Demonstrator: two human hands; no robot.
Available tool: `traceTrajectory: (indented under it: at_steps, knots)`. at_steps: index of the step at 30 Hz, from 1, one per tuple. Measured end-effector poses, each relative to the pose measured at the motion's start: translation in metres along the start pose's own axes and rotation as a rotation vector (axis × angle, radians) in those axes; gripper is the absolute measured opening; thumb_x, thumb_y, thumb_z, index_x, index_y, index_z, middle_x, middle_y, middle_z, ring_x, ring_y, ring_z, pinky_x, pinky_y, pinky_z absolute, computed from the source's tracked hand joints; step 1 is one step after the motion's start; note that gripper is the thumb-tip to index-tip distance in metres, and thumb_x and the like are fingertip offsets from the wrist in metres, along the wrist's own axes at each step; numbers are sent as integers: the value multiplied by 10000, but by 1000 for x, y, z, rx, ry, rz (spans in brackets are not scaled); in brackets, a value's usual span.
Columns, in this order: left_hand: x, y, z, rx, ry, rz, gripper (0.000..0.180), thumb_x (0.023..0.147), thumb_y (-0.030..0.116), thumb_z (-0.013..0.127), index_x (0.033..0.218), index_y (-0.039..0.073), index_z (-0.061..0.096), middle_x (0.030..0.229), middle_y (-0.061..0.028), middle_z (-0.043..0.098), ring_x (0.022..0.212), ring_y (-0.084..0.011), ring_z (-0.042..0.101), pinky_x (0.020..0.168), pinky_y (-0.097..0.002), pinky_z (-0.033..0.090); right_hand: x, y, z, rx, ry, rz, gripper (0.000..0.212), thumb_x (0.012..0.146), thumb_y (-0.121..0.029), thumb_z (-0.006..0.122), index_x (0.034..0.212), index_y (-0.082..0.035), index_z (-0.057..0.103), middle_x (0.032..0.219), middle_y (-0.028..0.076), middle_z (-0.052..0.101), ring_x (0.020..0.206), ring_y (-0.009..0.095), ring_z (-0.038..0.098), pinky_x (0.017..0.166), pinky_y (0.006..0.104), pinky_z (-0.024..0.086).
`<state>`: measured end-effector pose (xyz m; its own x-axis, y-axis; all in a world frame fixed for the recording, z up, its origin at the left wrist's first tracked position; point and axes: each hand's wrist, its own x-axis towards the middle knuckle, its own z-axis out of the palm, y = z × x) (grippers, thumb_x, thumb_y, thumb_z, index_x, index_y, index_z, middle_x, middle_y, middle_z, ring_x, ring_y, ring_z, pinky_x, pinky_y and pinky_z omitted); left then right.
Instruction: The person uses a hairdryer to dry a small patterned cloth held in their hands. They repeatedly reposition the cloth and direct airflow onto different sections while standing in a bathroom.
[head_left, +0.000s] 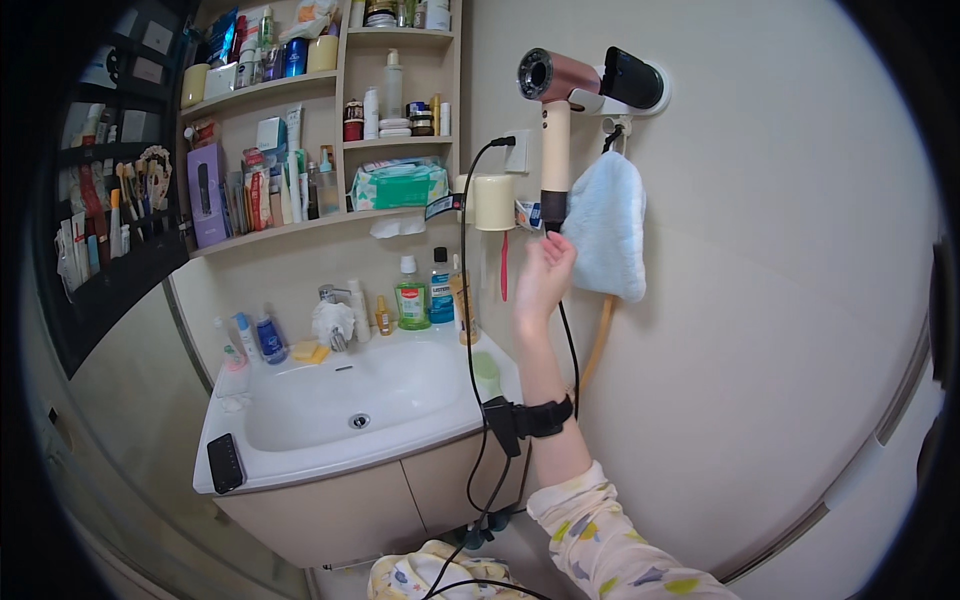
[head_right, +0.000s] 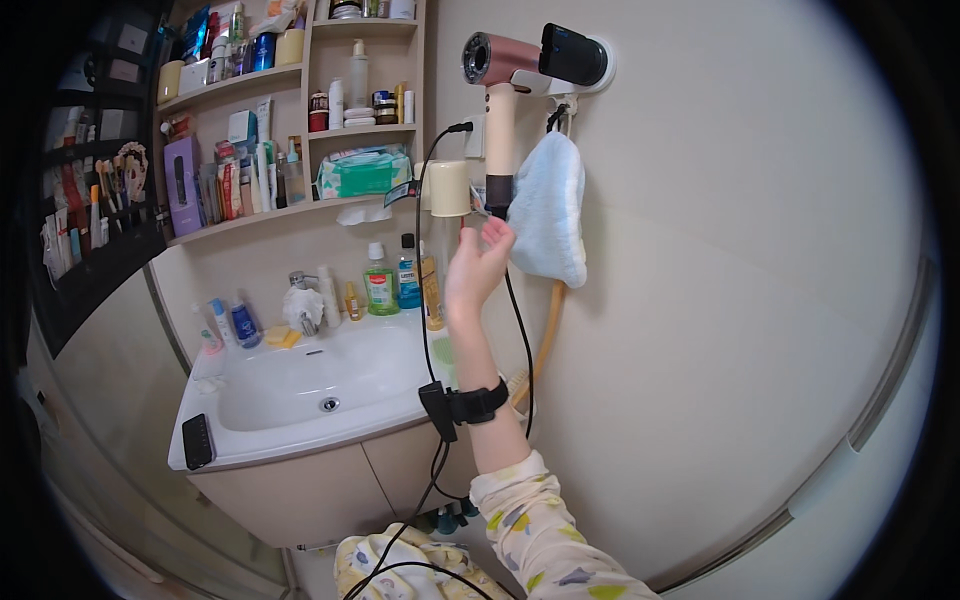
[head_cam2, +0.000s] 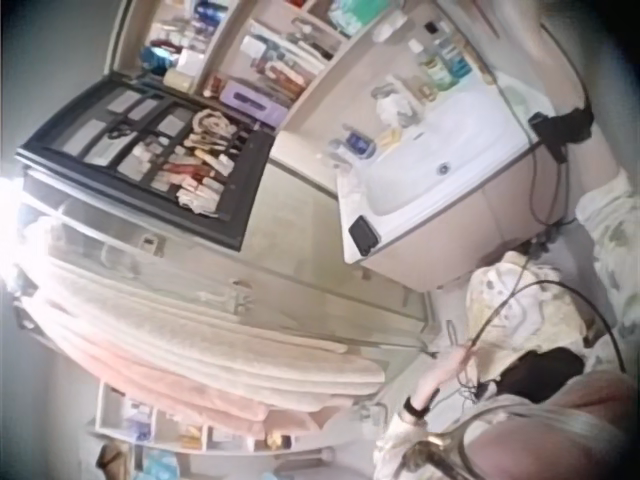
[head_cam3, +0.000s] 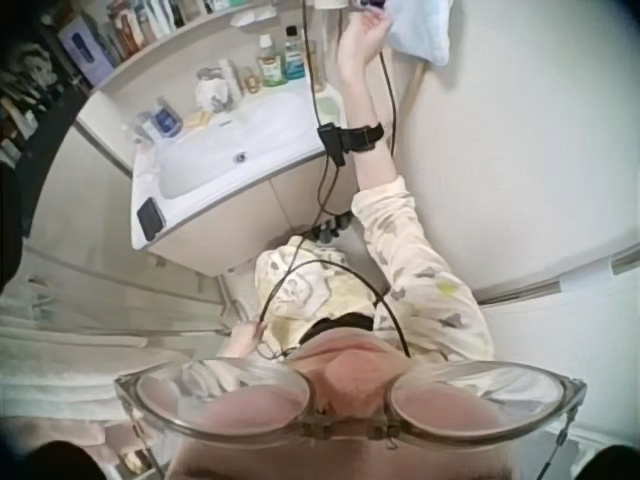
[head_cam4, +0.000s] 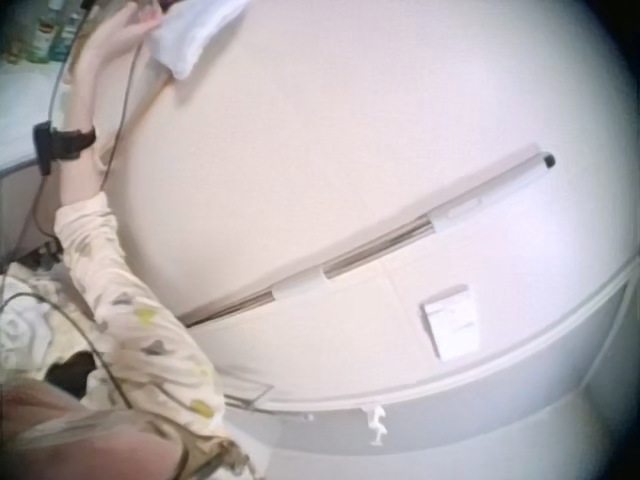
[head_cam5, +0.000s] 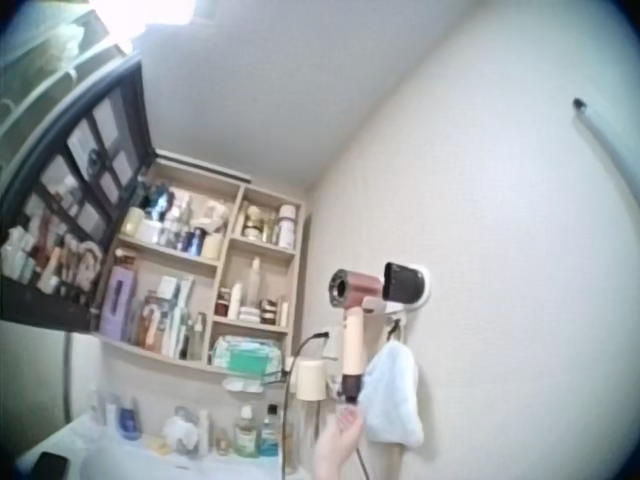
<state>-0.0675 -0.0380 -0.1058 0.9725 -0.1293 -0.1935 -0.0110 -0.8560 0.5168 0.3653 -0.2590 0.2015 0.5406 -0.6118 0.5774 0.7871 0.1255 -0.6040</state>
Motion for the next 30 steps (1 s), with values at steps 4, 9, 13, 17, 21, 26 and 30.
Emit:
traceTrajectory:
  at_steps: [4,9,13,17,21,26,30]
  knots:
    - [-38,46,-29,-161,-1,-84,358,933,334,406,723,71,527,567,-110,537,529,-264,548,504,-389,414,10,-7,17,-97,21,-169,364,752,-103,575,1077,15,462,1049,173,516,997,273,493,893,359,375]
    - [-21,91,-49,-786,-291,-17,363,962,303,373,740,72,542,637,-22,544,572,-125,502,525,-282,398,62,-33,53,-396,200,-473,476,702,-152,618,1106,18,432,1066,199,494,1024,346,459,885,436,346]
    - [15,116,-50,-985,-414,112,340,954,291,405,785,48,572,703,-19,571,685,-94,531,625,-252,420,93,-35,76,-669,253,-393,599,669,-257,661,1147,8,416,1077,196,473,1041,354,440,888,450,326]
    - [33,140,-36,-662,-339,275,296,950,251,402,824,36,562,723,-29,580,707,-109,544,666,-251,434,122,-30,63,-609,15,-132,532,682,-405,655,1020,-25,497,946,215,605,906,392,579,766,464,446]
    - [41,146,-23,-1029,-417,440,125,924,151,473,931,32,510,894,-51,579,795,-138,554,689,-270,433,134,-24,53,-658,-50,-292,472,689,-413,653,912,-22,509,853,233,619,811,428,591,712,492,466]
    - [44,139,2,-1227,-458,549,467,886,14,506,1304,26,298,1115,-80,500,1103,-154,455,944,-282,342,137,-23,48,-743,-41,-416,407,690,-343,646,889,-15,509,827,235,619,798,426,595,709,485,475]
    - [50,145,19,-1101,-347,594,532,852,1,542,1312,25,277,1121,-102,484,1089,-188,452,952,-310,330,128,-27,60,-769,-7,-414,402,702,-313,639,926,-8,501,812,237,622,787,409,607,715,478,479]
